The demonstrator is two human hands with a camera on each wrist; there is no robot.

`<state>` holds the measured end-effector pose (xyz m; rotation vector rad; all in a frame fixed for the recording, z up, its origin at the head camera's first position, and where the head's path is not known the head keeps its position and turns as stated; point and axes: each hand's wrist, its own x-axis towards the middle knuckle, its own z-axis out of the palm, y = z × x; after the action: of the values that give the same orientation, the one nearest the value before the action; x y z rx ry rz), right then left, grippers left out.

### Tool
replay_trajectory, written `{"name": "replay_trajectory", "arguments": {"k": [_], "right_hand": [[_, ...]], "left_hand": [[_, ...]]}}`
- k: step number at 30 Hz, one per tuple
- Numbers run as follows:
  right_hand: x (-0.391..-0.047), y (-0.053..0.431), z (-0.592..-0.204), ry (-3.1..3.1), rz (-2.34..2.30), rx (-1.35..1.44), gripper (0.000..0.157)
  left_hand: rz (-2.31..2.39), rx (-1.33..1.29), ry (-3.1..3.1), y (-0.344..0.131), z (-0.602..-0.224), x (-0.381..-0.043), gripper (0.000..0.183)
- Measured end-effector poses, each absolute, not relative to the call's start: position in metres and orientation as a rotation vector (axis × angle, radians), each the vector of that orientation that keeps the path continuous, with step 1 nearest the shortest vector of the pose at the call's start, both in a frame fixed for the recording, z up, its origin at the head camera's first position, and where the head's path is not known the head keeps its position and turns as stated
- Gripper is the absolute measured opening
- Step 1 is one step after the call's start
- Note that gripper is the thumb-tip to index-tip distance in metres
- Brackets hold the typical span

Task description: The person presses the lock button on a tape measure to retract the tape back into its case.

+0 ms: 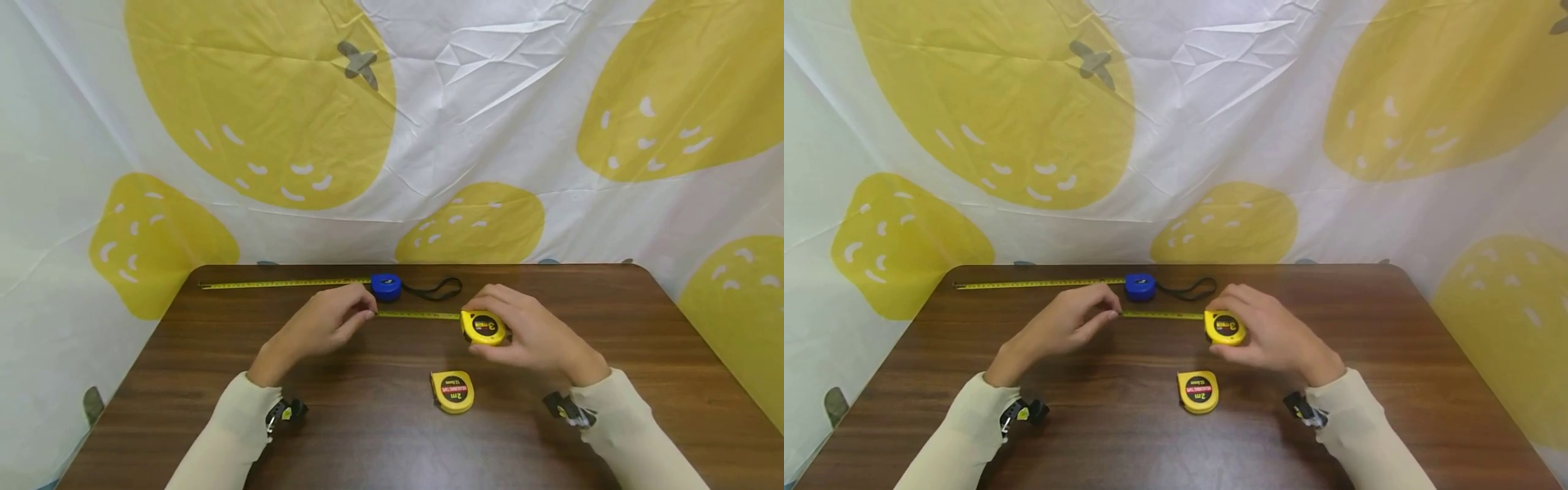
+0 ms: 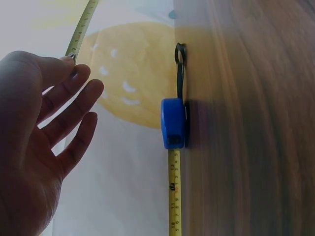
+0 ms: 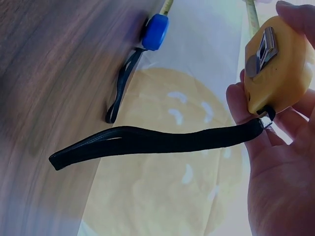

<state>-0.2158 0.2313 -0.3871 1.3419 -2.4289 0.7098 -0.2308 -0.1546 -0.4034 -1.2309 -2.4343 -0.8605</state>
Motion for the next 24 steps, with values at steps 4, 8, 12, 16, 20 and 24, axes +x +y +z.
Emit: {"name": "replay_trajectory", "arguments": {"k": [4, 8, 12, 16, 20, 24], "right_hand": [[-0.215, 0.229, -0.387, -2.407, 0.705, 1.369, 0.05], [-0.213, 0.225, -0.387, -2.396, 0.708, 1.389, 0.049], [-0.211, 0.221, -0.386, -2.39, 0.701, 1.403, 0.049], [-0.21, 0.217, -0.387, -2.388, 0.7, 1.414, 0.049], [-0.209, 0.213, -0.387, -2.38, 0.702, 1.423, 0.05], [-0.208, 0.209, -0.387, -2.365, 0.709, 1.44, 0.051]], "left_hand": [[-0.857, -1.24, -2.445, -0.15, -0.402, -0.229, 0.006], [-0.862, -1.251, -2.444, -0.146, -0.401, -0.227, 0.004], [-0.865, -1.279, -2.432, -0.141, -0.4, -0.225, 0.005], [-0.852, -1.299, -2.413, -0.139, -0.401, -0.225, 0.003], [-0.846, -1.313, -2.403, -0.137, -0.401, -0.224, 0.003], [-0.845, -1.331, -2.402, -0.134, -0.4, -0.223, 0.003]]}}
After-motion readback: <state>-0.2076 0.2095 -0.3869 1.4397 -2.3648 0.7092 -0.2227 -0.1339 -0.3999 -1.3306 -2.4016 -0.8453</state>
